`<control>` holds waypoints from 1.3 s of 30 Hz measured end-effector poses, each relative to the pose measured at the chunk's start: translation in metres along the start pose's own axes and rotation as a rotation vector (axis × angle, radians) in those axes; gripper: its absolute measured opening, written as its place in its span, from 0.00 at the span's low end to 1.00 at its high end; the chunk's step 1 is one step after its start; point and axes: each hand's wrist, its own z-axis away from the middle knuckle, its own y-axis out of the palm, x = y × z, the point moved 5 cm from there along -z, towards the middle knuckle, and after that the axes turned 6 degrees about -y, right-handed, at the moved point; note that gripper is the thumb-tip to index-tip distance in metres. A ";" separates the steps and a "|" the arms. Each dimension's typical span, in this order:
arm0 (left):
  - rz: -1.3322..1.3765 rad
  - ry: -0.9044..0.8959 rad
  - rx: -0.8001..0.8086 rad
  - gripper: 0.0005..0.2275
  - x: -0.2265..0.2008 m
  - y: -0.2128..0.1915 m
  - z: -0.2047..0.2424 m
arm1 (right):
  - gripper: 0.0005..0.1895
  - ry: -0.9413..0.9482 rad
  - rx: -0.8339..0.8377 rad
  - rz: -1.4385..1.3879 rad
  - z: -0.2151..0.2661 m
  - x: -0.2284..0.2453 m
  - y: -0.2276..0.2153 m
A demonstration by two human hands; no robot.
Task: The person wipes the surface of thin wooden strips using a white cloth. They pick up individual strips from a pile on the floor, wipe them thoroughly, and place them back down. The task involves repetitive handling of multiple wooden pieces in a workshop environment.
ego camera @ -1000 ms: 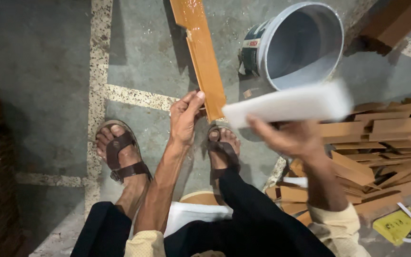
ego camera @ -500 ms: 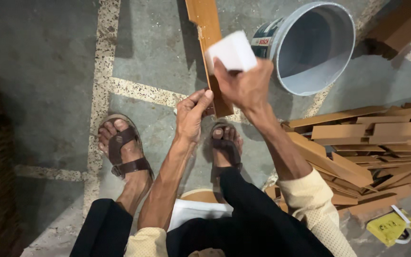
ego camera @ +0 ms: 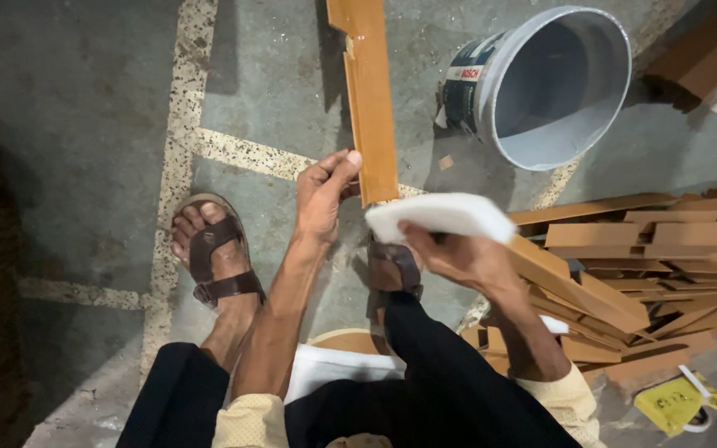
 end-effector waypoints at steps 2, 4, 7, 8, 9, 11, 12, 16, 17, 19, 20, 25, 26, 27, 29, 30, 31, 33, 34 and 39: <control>-0.023 -0.028 0.016 0.15 0.000 0.000 0.002 | 0.16 -0.118 -0.052 0.054 -0.002 0.003 -0.017; -0.024 -0.034 -0.015 0.15 0.000 0.001 0.004 | 0.11 -0.145 -0.138 0.072 -0.022 0.004 -0.038; -0.017 -0.020 -0.031 0.15 0.001 0.001 0.002 | 0.12 -0.301 -0.172 0.036 -0.075 0.006 -0.041; -0.010 -0.012 -0.032 0.16 0.002 0.000 0.000 | 0.14 -0.370 -0.164 0.012 -0.085 0.007 -0.037; -0.050 -0.004 -0.052 0.16 0.003 -0.002 0.000 | 0.09 -0.298 -0.093 0.095 -0.093 0.002 -0.028; -0.129 0.015 -0.092 0.17 0.002 -0.006 -0.001 | 0.08 -0.159 0.051 0.257 -0.101 -0.008 -0.011; -0.131 0.031 -0.090 0.16 0.001 -0.008 -0.001 | 0.04 -0.164 0.075 0.198 -0.098 -0.010 -0.007; -0.114 0.062 -0.062 0.16 0.003 -0.010 -0.002 | 0.06 -0.180 0.149 0.031 -0.059 -0.005 -0.003; -0.102 0.071 -0.058 0.16 0.002 -0.010 -0.003 | 0.05 -0.193 0.163 0.004 -0.049 0.001 -0.001; -0.049 0.033 -0.047 0.16 0.001 -0.013 -0.001 | 0.08 -0.092 0.229 -0.040 -0.031 0.009 0.004; -0.022 0.014 -0.043 0.16 0.000 -0.014 0.000 | 0.10 -0.042 0.264 -0.063 -0.028 0.010 0.006; -0.069 0.019 -0.080 0.21 -0.005 -0.015 0.001 | 0.07 -0.173 -0.078 0.078 -0.037 0.011 -0.036; -0.067 0.016 -0.080 0.22 -0.006 -0.014 0.000 | 0.07 -0.181 -0.163 0.083 -0.045 0.007 -0.044; -0.069 0.018 -0.082 0.23 -0.005 -0.014 0.000 | 0.06 -0.174 -0.149 0.099 -0.053 0.002 -0.040; -0.070 0.024 -0.089 0.24 -0.003 -0.014 -0.001 | 0.05 -0.162 -0.116 0.130 -0.068 -0.008 -0.025; -0.082 0.028 -0.091 0.24 -0.003 -0.014 0.000 | 0.04 -0.124 -0.050 0.158 -0.066 -0.012 -0.019; -0.094 0.038 -0.093 0.24 -0.005 -0.015 0.000 | 0.04 -0.092 0.014 0.186 -0.065 -0.017 -0.011; -0.114 0.065 -0.100 0.23 -0.008 -0.016 0.001 | 0.04 -0.133 0.065 0.171 -0.056 -0.017 -0.001; -0.121 0.081 -0.106 0.23 -0.009 -0.016 0.002 | 0.06 -0.205 0.052 0.127 -0.043 -0.009 0.001; -0.103 0.030 -0.118 0.21 -0.010 -0.016 0.000 | 0.07 -0.015 0.034 -0.106 -0.005 -0.001 -0.007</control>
